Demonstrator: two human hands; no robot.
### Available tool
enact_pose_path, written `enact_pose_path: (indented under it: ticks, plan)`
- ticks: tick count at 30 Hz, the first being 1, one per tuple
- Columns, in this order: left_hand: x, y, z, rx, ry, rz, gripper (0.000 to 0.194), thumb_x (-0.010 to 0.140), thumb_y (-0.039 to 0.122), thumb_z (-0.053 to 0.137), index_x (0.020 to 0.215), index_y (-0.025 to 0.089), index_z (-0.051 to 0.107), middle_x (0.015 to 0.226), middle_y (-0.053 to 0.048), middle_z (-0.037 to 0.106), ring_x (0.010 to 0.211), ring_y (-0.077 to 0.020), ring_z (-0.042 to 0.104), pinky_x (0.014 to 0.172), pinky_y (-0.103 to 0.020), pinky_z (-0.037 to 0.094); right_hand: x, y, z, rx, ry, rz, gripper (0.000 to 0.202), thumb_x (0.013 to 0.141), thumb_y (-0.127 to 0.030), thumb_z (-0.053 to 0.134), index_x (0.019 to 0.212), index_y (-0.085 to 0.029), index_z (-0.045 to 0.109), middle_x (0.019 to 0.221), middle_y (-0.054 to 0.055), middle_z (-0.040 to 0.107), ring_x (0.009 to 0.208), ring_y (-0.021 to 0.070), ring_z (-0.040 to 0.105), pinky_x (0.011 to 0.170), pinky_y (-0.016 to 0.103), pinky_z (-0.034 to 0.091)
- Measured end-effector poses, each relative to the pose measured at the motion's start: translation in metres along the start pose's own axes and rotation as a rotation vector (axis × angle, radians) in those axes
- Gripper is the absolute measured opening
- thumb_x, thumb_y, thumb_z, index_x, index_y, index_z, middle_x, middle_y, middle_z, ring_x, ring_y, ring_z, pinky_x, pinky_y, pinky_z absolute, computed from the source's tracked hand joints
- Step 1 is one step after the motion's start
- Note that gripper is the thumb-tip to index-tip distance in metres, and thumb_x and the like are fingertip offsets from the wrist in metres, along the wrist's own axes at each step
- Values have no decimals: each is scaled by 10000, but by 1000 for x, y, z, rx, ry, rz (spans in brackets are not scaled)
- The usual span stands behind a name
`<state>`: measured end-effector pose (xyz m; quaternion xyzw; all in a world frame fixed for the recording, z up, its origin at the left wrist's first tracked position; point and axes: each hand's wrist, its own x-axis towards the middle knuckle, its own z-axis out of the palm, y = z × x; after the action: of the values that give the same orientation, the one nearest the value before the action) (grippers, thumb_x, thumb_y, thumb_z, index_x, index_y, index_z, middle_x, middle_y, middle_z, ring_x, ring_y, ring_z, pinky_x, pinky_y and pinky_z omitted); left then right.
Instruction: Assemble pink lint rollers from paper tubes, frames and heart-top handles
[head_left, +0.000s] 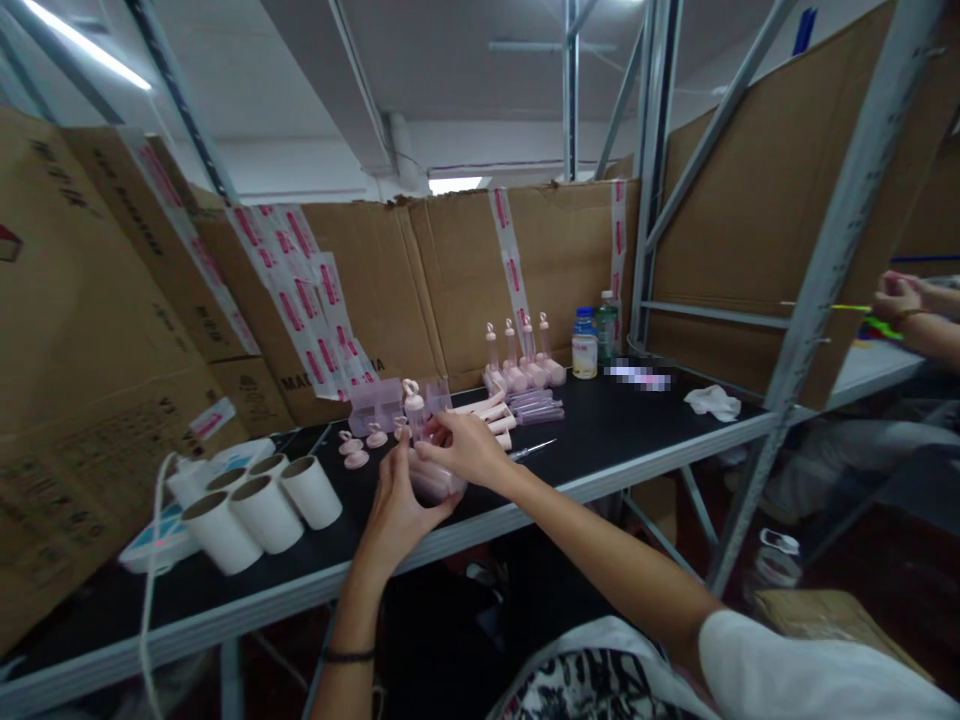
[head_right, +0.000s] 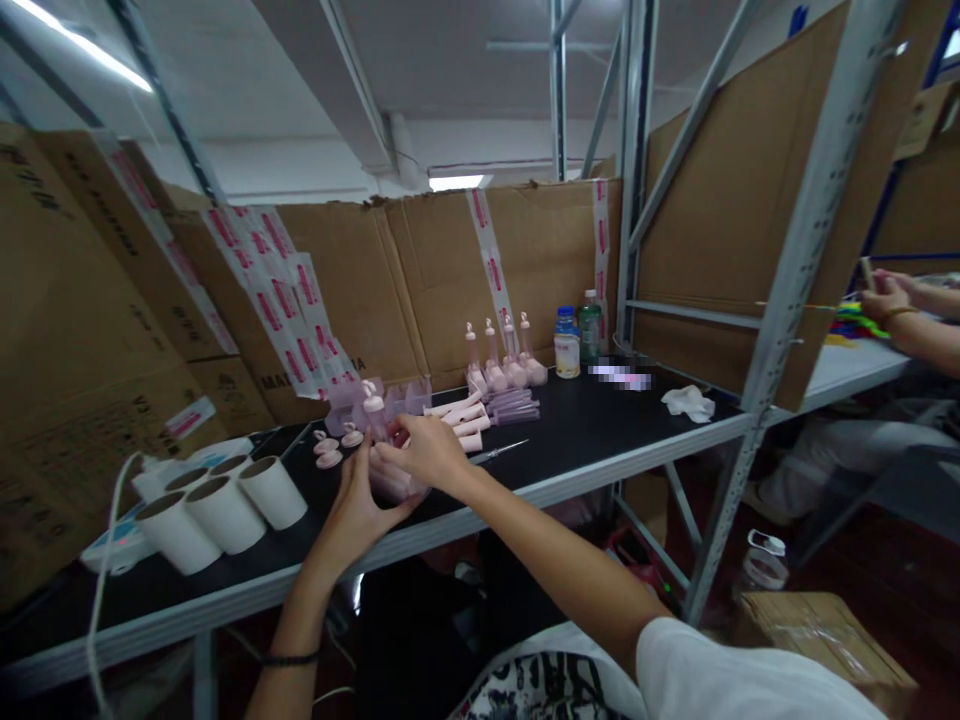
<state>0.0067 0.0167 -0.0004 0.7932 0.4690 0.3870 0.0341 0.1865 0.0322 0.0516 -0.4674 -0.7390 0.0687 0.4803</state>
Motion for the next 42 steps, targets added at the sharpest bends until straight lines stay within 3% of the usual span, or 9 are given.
enact_pose_path:
  ticks: [3,7,12,24,30,42]
  plan:
    - [-3,3,-2,-12,-35,-42,1206,720,521,819,1628,261,70,1556,-193,330,1489,-387,367,1189,-551,359,-17,1,12,150,4,-27,228,895,-342,707,1081,-210,717,900,40,765,790,206,716,736,299,538]
    - [-5,6,-5,-13,-58,-52,1193,713,445,820,1626,261,73,1526,-186,350,1459,-378,410,1161,-530,398,-39,4,26,259,62,-61,314,904,-405,693,1131,-189,684,1052,85,744,959,239,690,855,342,517]
    - [-7,5,-4,-9,-79,-73,1215,677,391,836,1627,251,90,1526,-182,347,1424,-374,451,1158,-521,403,-53,11,33,274,-14,-126,442,903,-344,688,1311,-192,607,1230,121,701,1130,271,651,992,381,471]
    - [-22,13,-1,-8,-79,-90,1197,718,414,832,1632,266,73,1611,-179,290,1507,-361,343,1188,-491,367,-60,18,32,332,-100,-66,347,938,-275,610,1271,-187,652,1219,101,732,1073,263,686,953,353,493]
    - [-29,22,-2,37,-90,-158,1185,751,507,809,1638,268,60,1658,-196,220,1526,-393,299,1164,-523,382,-62,19,32,357,-91,-61,337,945,-302,607,1263,-211,669,1218,83,739,1080,259,693,974,357,495]
    - [-33,23,-2,68,-58,-140,1175,759,537,799,1639,251,74,1674,-218,188,1532,-401,283,1159,-530,376,-63,17,32,305,-48,-57,276,941,-321,608,1156,-177,701,1117,103,757,1020,256,702,890,335,499]
